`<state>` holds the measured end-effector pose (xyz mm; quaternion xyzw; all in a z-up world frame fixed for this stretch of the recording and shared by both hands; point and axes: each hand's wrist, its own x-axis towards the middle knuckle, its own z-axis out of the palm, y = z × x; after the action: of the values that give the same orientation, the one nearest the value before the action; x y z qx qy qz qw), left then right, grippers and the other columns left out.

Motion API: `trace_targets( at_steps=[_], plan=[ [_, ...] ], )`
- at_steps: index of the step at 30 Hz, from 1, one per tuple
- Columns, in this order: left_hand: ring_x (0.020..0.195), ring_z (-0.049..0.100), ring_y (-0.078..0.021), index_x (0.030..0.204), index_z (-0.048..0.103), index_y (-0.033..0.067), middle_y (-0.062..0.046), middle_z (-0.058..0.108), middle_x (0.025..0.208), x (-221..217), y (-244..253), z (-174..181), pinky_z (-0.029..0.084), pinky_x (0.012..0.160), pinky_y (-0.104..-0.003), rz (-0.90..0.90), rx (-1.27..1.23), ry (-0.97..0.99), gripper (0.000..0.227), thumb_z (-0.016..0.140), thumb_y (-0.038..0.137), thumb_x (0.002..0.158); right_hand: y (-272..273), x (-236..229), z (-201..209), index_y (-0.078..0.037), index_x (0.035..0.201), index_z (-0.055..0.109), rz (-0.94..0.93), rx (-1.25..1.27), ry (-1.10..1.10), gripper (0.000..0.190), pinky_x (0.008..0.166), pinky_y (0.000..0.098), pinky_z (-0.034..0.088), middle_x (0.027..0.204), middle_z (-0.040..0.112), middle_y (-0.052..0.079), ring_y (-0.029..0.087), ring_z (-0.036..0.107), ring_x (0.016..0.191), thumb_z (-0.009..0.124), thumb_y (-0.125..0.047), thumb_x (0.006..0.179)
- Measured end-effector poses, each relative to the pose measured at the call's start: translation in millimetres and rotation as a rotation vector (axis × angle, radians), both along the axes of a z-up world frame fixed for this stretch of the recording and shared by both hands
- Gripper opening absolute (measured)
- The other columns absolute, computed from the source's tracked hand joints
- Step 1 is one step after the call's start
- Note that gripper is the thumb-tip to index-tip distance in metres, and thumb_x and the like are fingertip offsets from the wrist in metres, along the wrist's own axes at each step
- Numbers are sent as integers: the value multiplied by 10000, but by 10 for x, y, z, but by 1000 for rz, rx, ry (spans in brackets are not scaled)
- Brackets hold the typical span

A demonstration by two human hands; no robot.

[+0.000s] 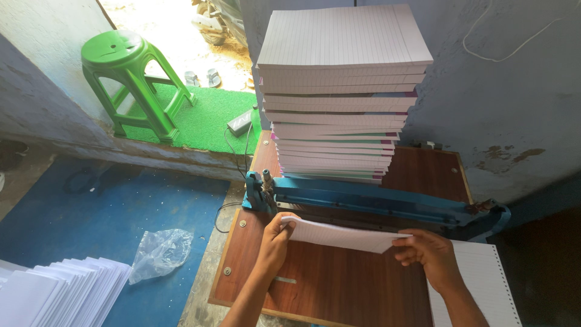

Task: The person places a printed cover sheet and a stack of lined pages into a manual binding machine, then crimps the spine to secure them. The person repeats this process for multiple notebooks, stacking the finished units on the workbench.

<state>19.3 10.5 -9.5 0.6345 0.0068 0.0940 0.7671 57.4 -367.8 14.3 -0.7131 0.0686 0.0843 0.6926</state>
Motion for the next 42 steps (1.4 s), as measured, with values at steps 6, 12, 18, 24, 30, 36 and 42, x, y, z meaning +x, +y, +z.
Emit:
trace_targets(
  at_steps=[6,12,18,24,30,36,42],
  plan=[
    [1145,536,-210,994,746,80,-71,619,1188,-114,145,240,455,974,-314,-29,351,-95,147,645,-7,932,-104,7,11,118,1091,703,-69,155,189,335,664,424,645,935,771,294,354,776,804,602,-173,961],
    [1248,561,-227,988,741,80,-79,547,1301,-221,223,384,476,1017,-310,-125,311,-61,421,532,-214,772,-67,-87,-74,96,1111,698,-87,138,271,259,763,409,641,1011,744,267,332,762,863,629,-49,909],
    [1340,558,-259,976,748,89,-95,502,1400,-467,229,229,510,1036,-328,-180,410,35,651,397,-308,598,-52,-330,-413,89,1127,680,-89,107,344,271,786,401,643,1038,739,273,329,760,876,626,-67,912],
    [1386,495,-305,994,776,105,-100,441,1476,-621,180,-7,520,1053,-386,-186,466,164,555,501,-274,697,-118,-578,-893,67,1122,663,-100,70,464,240,790,392,662,1004,709,229,304,771,882,611,-65,928],
    [1359,519,-354,985,799,105,-144,422,1512,-674,136,-171,555,1018,-357,-177,624,90,375,615,-179,824,-115,-670,-1115,19,1143,589,-141,52,547,245,791,400,662,986,697,234,306,764,872,629,-46,910],
    [1417,467,-330,1012,765,133,-114,374,1558,-670,104,-187,551,1011,-372,-212,520,277,404,613,-169,792,-57,-785,-1170,-3,1295,514,-191,-2,588,451,795,417,646,1068,678,268,327,766,897,650,-46,867],
    [1458,384,-380,1014,776,95,-158,390,1541,-571,110,-204,422,1166,-422,-172,605,148,554,526,-275,685,33,-816,-1101,32,1411,447,-201,-7,554,600,823,427,661,1105,675,297,342,761,936,640,-46,849]
  ],
)
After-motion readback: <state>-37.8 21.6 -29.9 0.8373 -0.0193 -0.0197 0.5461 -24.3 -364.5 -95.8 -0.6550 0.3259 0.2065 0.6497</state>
